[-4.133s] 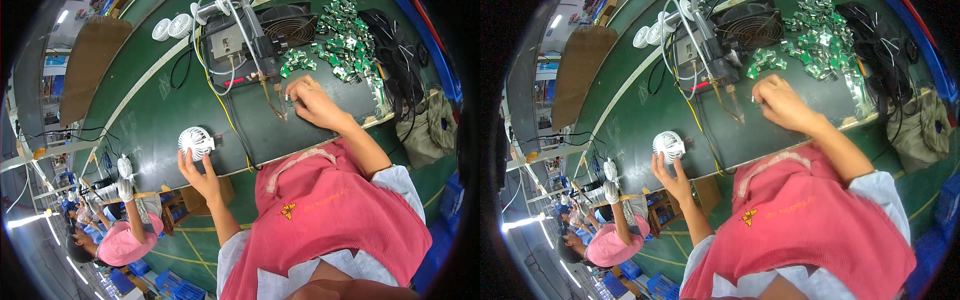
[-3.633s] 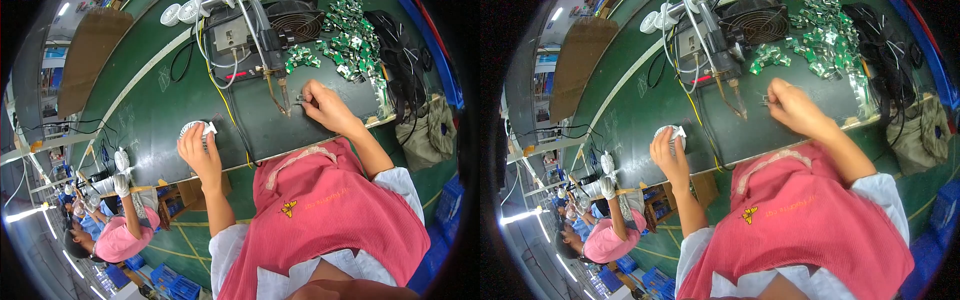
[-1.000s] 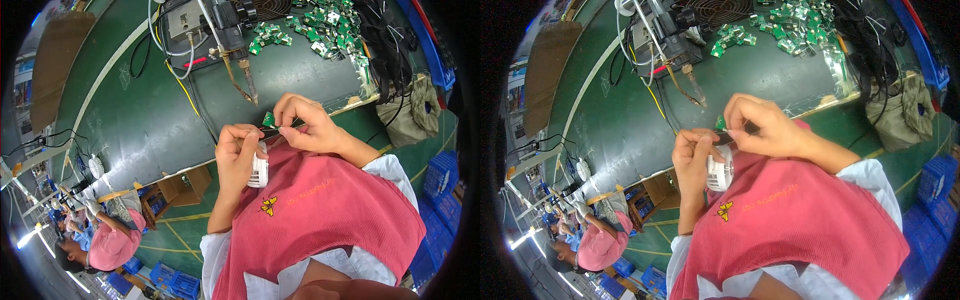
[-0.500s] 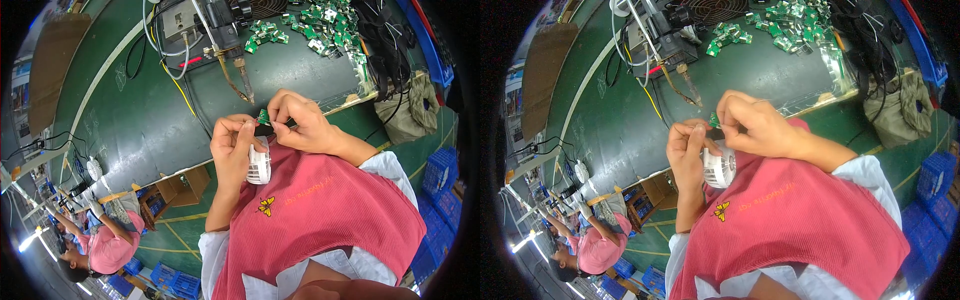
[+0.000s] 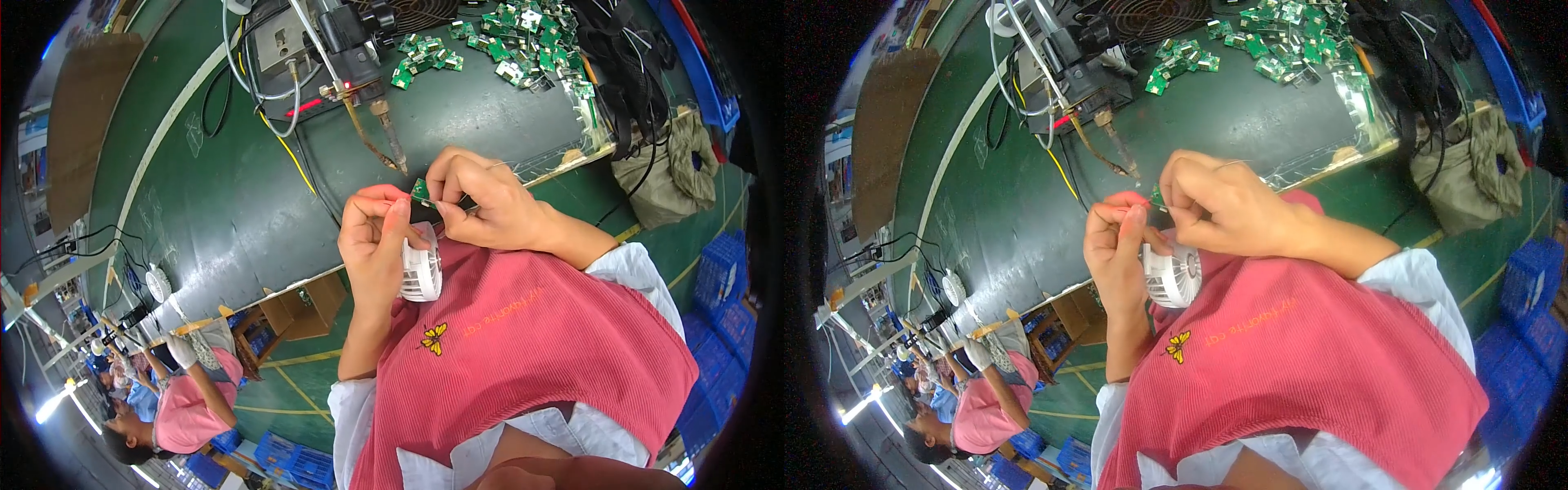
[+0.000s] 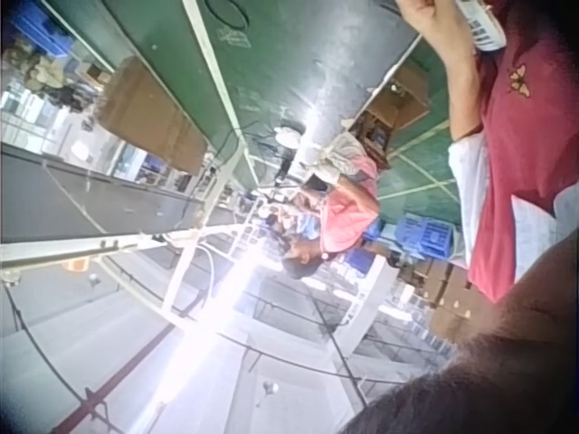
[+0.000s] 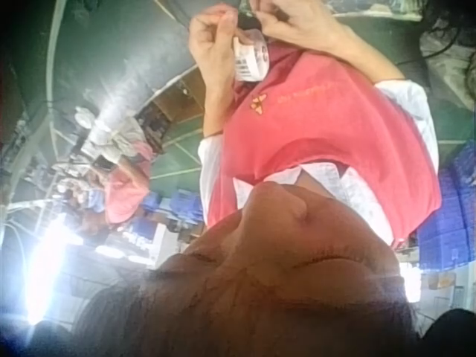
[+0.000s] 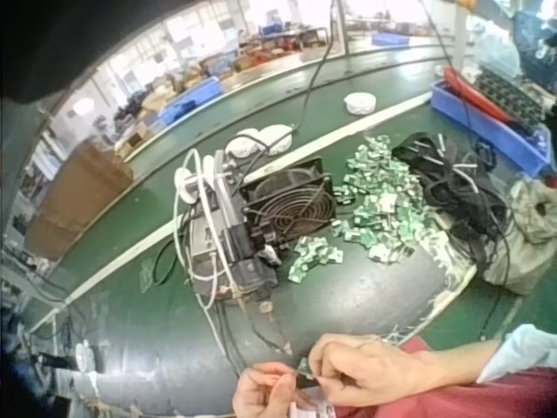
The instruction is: The person assembles small electronic portable fans by hand, attaching PCB components and wiring to the plastic housing.
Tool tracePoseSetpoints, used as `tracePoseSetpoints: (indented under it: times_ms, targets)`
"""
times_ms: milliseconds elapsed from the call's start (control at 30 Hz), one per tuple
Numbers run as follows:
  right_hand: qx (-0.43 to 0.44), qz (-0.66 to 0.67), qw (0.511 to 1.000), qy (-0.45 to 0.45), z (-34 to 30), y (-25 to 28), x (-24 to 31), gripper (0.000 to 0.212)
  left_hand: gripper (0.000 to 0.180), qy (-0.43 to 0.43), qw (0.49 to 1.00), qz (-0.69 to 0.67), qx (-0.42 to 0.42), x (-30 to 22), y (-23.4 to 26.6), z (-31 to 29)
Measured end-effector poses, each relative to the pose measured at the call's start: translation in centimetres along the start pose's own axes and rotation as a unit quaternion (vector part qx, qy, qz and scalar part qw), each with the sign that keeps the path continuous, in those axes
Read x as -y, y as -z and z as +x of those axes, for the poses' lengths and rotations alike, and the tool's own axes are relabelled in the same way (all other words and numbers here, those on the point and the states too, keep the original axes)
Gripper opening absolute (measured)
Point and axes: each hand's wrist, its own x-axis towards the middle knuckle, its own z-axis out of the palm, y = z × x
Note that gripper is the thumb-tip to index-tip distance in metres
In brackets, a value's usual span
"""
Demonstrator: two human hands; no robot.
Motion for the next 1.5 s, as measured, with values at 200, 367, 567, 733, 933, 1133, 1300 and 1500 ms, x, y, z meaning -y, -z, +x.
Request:
tracePoseSetpoints:
  times_ms: [200, 367, 567, 733, 933, 1133, 1300, 1500]
  targets:
    - [-0.005, 0.014, 1.0, 0.005, 0.1, 0.1, -0.2, 0.021, 0.008, -0.003, 1.0, 0.023, 0.004, -0.1, -0.1, 0.1]
    - [-0.019, 0.025, 0.999, 0.035, 0.1, 0.1, -0.5, 0.022, 0.008, -0.009, 0.999, 0.031, 0.003, -0.4, -0.3, 0.1]
    - [-0.056, 0.044, 0.996, 0.047, 0.3, -0.2, -0.7, 0.018, 0.009, -0.004, 1.0, 0.029, 0.007, -0.5, -0.5, 0.4]
    - [-0.064, 0.042, 0.995, 0.063, 0.5, -0.3, -0.8, 0.018, 0.01, -0.005, 0.999, 0.033, -0.004, -0.7, -0.8, 0.6]
    - [-0.035, 0.012, 0.998, 0.045, 0.4, 0.0, -0.5, 0.023, 0.011, -0.006, 0.999, 0.04, -0.013, -0.6, -0.8, 0.8]
    - [-0.045, -0.006, 0.998, 0.046, 0.6, 0.0, -0.5, 0.023, 0.011, -0.009, 0.999, 0.04, -0.015, -0.6, -0.8, 0.9]
    - [-0.042, -0.005, 0.998, 0.041, 0.9, 0.0, -0.3, 0.023, 0.011, -0.01, 0.999, 0.042, -0.016, -0.6, -0.7, 1.2]
    - [-0.049, -0.005, 0.998, 0.047, 1.1, 0.0, -0.7, 0.022, 0.009, 0.006, 1.0, 0.016, -0.003, -0.6, -0.7, 1.6]
